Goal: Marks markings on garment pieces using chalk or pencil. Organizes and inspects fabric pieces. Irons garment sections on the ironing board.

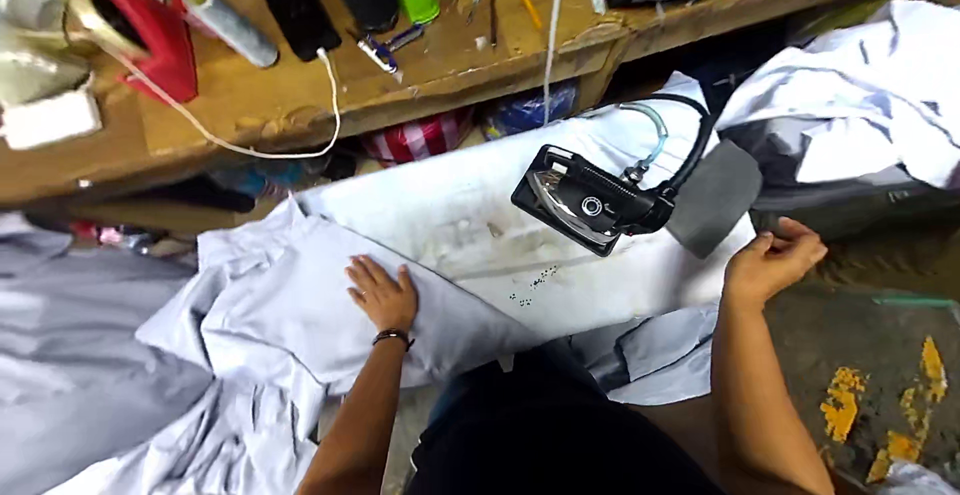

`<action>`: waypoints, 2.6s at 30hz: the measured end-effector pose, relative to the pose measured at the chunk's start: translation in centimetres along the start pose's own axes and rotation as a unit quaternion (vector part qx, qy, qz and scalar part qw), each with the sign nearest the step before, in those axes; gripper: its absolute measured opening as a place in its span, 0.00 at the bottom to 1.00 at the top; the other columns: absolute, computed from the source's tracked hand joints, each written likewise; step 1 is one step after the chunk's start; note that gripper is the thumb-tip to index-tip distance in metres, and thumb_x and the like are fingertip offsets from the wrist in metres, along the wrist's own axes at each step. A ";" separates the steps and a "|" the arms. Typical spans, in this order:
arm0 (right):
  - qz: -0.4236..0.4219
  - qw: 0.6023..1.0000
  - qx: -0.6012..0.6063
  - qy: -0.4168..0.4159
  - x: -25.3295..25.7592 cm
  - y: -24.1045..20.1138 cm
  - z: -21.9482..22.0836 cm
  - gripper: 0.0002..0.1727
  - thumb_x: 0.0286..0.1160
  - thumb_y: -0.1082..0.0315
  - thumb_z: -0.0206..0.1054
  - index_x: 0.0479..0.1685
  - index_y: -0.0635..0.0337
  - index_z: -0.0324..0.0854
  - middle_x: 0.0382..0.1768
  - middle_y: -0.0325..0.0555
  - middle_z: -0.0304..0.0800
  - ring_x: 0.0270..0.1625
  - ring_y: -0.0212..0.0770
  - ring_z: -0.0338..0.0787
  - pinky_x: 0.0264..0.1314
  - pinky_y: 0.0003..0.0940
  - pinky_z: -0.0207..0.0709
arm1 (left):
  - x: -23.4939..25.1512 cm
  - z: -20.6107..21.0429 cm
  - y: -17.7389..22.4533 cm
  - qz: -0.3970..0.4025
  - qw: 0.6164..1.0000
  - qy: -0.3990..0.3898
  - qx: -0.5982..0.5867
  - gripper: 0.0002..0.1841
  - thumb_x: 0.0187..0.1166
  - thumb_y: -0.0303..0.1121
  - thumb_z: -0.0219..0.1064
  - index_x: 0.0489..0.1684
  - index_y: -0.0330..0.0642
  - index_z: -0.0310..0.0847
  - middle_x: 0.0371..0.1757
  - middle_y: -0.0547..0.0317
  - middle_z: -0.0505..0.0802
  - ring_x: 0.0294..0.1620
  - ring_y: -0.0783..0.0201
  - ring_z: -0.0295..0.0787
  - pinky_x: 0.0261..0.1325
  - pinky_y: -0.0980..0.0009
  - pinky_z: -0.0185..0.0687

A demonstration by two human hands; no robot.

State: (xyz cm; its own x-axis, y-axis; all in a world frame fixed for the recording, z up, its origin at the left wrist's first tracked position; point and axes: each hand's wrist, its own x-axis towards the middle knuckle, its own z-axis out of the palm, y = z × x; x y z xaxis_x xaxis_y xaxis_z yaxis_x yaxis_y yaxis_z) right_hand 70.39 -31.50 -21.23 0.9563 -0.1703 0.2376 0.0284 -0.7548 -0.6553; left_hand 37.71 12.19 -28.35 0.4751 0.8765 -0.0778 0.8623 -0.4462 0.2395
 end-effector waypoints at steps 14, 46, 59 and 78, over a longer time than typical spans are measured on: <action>-0.171 0.813 -0.076 -0.551 2.1 -21.6 10.9 0.28 0.89 0.47 0.60 0.74 0.61 0.74 0.31 0.59 0.87 0.23 0.51 0.83 0.28 0.51 0.79 | -6.8 -1.4 0.8 0.193 0.966 -0.094 -0.142 0.37 0.90 0.52 0.45 0.93 0.36 0.52 0.95 0.47 0.57 0.97 0.44 0.40 0.91 0.31 0.31; -0.162 0.789 -0.209 -0.555 -26.7 -28.3 9.5 0.40 0.79 0.28 0.55 0.57 0.59 0.82 0.35 0.59 0.89 0.44 0.63 0.91 0.45 0.66 0.79 | 22.9 -8.2 -15.3 0.122 0.989 -0.009 -0.078 0.21 0.86 0.45 0.63 0.56 0.32 0.84 0.59 0.32 0.88 0.71 0.29 0.77 0.74 0.28 0.55; -0.189 0.795 -0.179 -0.548 -30.2 -43.0 18.0 0.35 0.83 0.31 0.56 0.57 0.57 0.81 0.38 0.57 0.91 0.47 0.61 0.93 0.45 0.63 0.80 | 23.2 -8.1 -15.7 0.117 0.986 -0.021 -0.116 0.22 0.86 0.46 0.63 0.59 0.32 0.83 0.62 0.30 0.87 0.73 0.30 0.76 0.77 0.29 0.54; -0.189 0.790 -0.168 -0.558 -30.3 -43.4 18.1 0.35 0.84 0.31 0.54 0.57 0.57 0.81 0.40 0.58 0.90 0.49 0.61 0.92 0.46 0.63 0.80 | 23.5 -7.9 -15.7 0.099 0.989 -0.025 -0.107 0.22 0.85 0.47 0.64 0.61 0.34 0.83 0.63 0.33 0.88 0.72 0.33 0.77 0.76 0.32 0.58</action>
State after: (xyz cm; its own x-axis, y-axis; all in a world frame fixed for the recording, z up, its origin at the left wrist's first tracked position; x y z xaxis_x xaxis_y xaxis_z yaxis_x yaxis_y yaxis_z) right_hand 45.45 17.89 -13.01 0.5642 0.6306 -0.5329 0.4733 -0.7759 -0.4172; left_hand 33.97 41.18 -26.30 0.6430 0.7639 -0.0549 0.6972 -0.5543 0.4546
